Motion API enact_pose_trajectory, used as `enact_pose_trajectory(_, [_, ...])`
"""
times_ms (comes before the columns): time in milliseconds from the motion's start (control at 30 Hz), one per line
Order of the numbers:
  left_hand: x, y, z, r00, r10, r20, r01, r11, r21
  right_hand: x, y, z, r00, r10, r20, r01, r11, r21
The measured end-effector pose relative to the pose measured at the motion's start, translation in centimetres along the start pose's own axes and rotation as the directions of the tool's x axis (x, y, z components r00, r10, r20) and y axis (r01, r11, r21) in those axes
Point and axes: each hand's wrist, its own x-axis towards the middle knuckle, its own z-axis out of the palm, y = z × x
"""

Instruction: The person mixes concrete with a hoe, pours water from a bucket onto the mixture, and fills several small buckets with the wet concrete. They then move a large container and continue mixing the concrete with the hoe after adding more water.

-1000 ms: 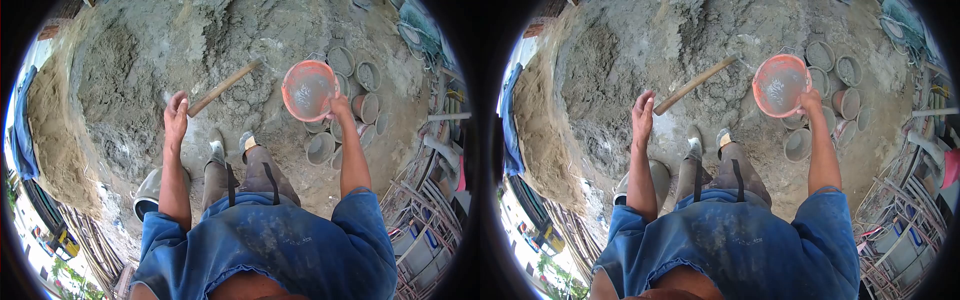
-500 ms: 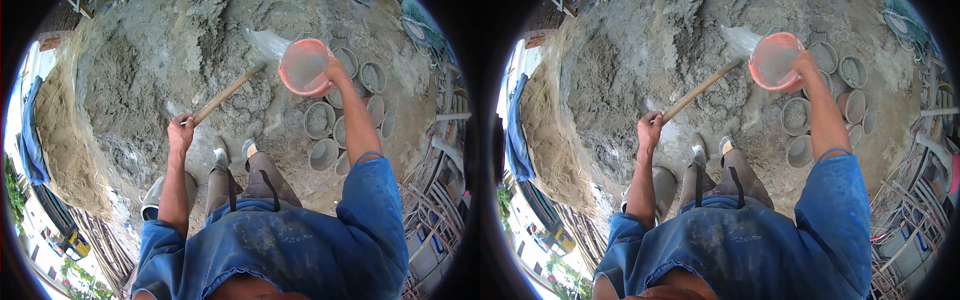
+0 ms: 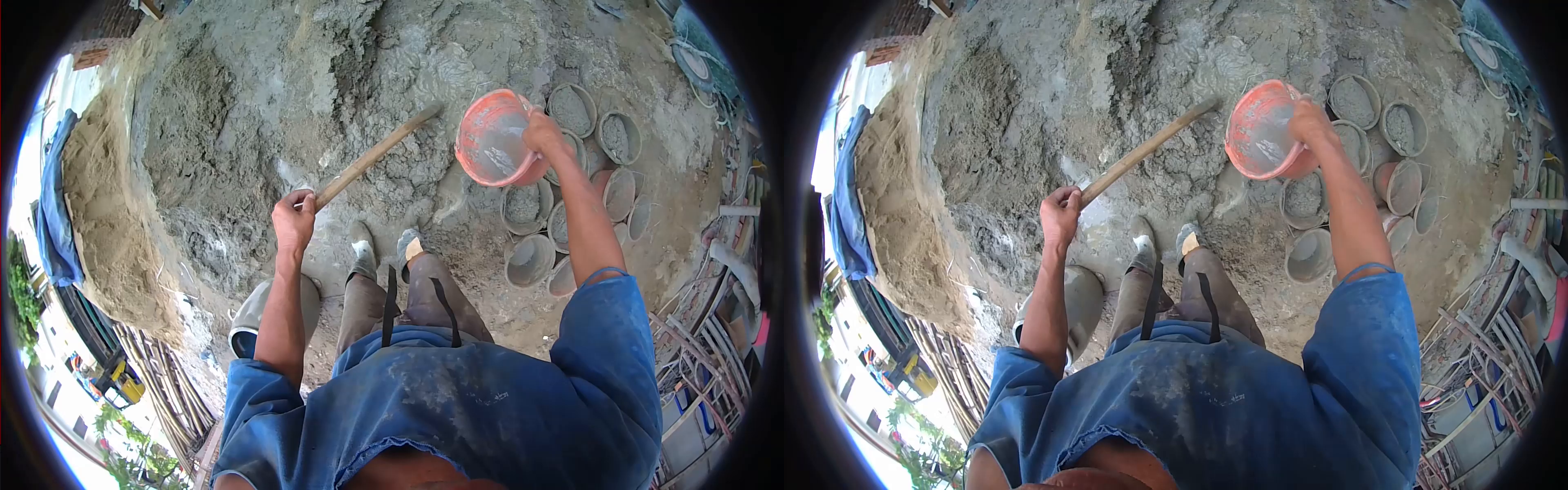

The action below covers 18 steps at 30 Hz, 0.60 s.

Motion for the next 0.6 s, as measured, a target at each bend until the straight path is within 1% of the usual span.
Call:
enact_pose_trajectory(67, [0.0, -0.2, -0.1, 1.0, 0.017, 0.004, -0.017, 1.0, 0.003, 1.8, -2.9, 0.7, 0.995, -0.094, 0.022, 0.096, 0.978, -0.187])
enact_pose_trajectory(100, [0.0, -0.2, -0.2, 1.0, 0.017, 0.006, -0.017, 1.0, 0.002, 1.9, -4.4, 0.3, 0.996, -0.087, 0.025, 0.09, 0.98, -0.177])
enact_pose_trajectory(167, [0.0, -0.5, -0.1, 1.0, 0.018, 0.02, -0.019, 1.0, 0.006, 1.6, -6.4, -1.4, 0.989, -0.072, 0.128, 0.1, 0.968, -0.229])
enact_pose_trajectory(200, [0.1, -0.7, 0.0, 1.0, -0.003, 0.029, 0.004, 1.0, -0.018, 1.6, -6.2, -1.8, 0.989, -0.066, 0.131, 0.095, 0.969, -0.226])
enact_pose_trajectory(267, [0.2, -1.1, 0.1, 0.999, -0.021, 0.031, 0.023, 0.999, -0.047, 1.5, -6.2, -2.8, 0.995, -0.058, 0.081, 0.075, 0.973, -0.219])
enact_pose_trajectory(300, [0.1, -0.9, 0.1, 1.0, 0.006, 0.012, -0.006, 1.0, -0.02, 1.2, -5.8, -3.1, 0.995, -0.061, 0.076, 0.076, 0.973, -0.219])
enact_pose_trajectory(367, [0.2, -0.9, 0.0, 0.999, 0.038, -0.012, -0.038, 0.999, 0.003, 0.7, -3.1, -3.5, 1.0, -0.008, -0.002, 0.007, 0.993, -0.12])
enact_pose_trajectory(433, [0.4, -1.7, 0.3, 0.998, 0.057, -0.013, -0.058, 0.998, -0.037, 1.7, 1.6, -1.6, 0.983, -0.163, -0.08, 0.153, 0.981, -0.121])
enact_pose_trajectory(467, [0.5, -1.8, 0.3, 0.998, 0.063, -0.017, -0.063, 0.997, -0.041, 0.1, 2.5, -1.7, 0.991, -0.089, -0.104, 0.093, 0.995, 0.026])
enact_pose_trajectory(500, [0.6, -1.9, 0.3, 0.999, 0.036, -0.011, -0.037, 0.999, -0.03, -2.6, 3.6, -1.5, 0.993, -0.013, -0.118, 0.033, 0.984, 0.176])
enact_pose_trajectory(533, [0.7, -1.8, 0.3, 1.0, 0.011, -0.004, -0.011, 1.0, -0.021, -4.6, 4.8, -0.8, 0.993, 0.063, -0.096, -0.032, 0.956, 0.292])
enact_pose_trajectory(567, [0.7, -1.5, 0.2, 1.0, 0.021, -0.006, -0.021, 0.999, -0.026, -6.5, 6.1, 0.3, 0.989, 0.134, -0.066, -0.097, 0.91, 0.403])
enact_pose_trajectory(600, [0.6, -1.0, 0.1, 1.0, 0.009, -0.007, -0.009, 1.0, -0.003, -8.4, 7.2, 1.9, 0.98, 0.187, -0.064, -0.129, 0.852, 0.507])
